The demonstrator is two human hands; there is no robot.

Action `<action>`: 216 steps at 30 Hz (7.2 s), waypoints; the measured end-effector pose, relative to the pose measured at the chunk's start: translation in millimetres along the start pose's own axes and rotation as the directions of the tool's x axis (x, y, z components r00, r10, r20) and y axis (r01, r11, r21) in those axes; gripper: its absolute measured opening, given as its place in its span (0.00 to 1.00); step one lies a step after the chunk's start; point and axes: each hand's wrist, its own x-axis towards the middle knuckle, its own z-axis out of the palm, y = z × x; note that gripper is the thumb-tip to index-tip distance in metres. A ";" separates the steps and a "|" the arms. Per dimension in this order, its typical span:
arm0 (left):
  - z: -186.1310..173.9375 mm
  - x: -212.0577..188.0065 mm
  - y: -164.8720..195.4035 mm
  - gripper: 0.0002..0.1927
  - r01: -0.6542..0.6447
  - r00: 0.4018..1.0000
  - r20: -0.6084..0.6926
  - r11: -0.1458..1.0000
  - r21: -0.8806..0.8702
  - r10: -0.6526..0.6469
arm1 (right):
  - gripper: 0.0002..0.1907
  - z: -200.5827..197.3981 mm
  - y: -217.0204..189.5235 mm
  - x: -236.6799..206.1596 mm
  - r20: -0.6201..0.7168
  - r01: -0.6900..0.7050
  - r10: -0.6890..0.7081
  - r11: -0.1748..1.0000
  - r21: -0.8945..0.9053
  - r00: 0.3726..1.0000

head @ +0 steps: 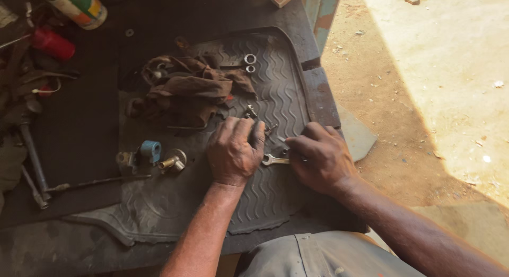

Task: The person uses a wrench to loosen a nut on a cylindrical metal part, then wipes it with a cloth. They insert a small metal rod into the part and rotate it repeatedly, then wipe the part again.

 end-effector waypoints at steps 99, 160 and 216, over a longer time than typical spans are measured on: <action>-4.2 -6.2 -0.2 0.10 -0.085 0.989 -0.123 0.995 -0.044 0.079 | 0.14 2.6 -10.3 1.2 -0.064 0.055 -0.063 0.990 -0.131 0.996; -17.9 -22.2 -12.3 0.16 0.174 0.982 -0.053 0.974 -0.144 -0.183 | 0.10 -2.3 -13.9 1.5 -0.084 0.093 -0.089 0.995 0.044 0.993; -15.0 -21.4 -13.5 0.18 0.212 0.975 -0.035 0.969 -0.127 -0.218 | 0.08 -2.9 -12.7 2.6 -0.017 -0.005 0.005 0.999 0.036 1.000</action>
